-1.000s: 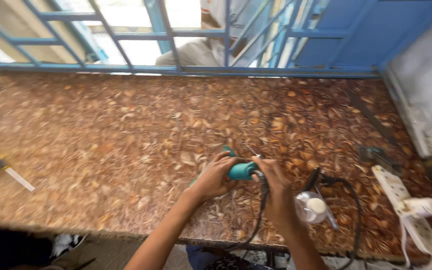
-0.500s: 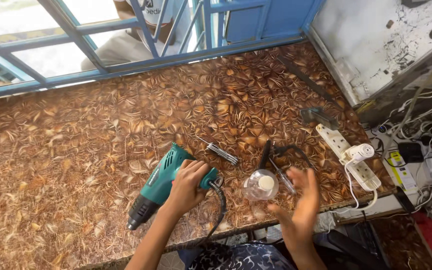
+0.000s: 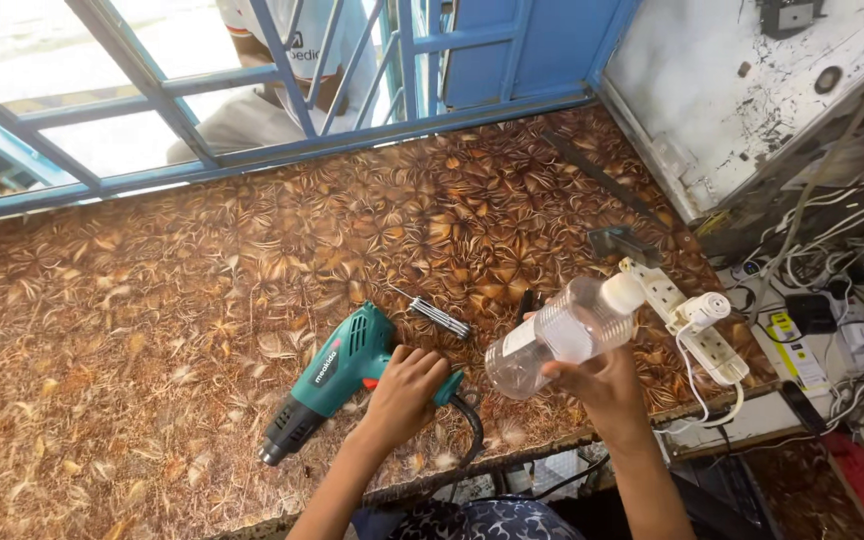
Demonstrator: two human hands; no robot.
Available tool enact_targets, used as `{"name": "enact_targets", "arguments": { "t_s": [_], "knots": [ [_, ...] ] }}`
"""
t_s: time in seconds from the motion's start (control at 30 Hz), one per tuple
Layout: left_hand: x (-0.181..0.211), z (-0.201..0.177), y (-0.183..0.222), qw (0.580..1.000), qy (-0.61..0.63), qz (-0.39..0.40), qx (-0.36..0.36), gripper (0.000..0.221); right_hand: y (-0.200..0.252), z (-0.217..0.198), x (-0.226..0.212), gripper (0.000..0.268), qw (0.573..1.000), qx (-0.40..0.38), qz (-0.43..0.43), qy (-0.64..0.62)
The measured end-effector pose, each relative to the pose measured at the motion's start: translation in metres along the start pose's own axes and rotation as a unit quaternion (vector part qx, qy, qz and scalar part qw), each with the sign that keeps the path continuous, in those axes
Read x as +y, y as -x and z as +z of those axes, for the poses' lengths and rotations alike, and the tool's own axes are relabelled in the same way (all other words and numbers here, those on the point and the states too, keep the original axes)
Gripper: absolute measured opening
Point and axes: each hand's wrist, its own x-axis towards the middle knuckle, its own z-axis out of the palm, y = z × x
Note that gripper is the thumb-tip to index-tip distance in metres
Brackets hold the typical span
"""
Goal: The person disassembles the casing of a heat gun using a screwdriver, applies a liquid from a bottle onto the internal components, and then reassembles the casing.
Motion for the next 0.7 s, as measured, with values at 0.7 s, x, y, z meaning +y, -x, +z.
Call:
{"name": "enact_targets", "arguments": {
  "t_s": [0.7],
  "knots": [
    [0.020,0.006,0.002,0.999,-0.013,0.015,-0.034,0.027,0.015,-0.018,-0.004,0.073,0.942,-0.208,-0.255,-0.066]
  ]
}}
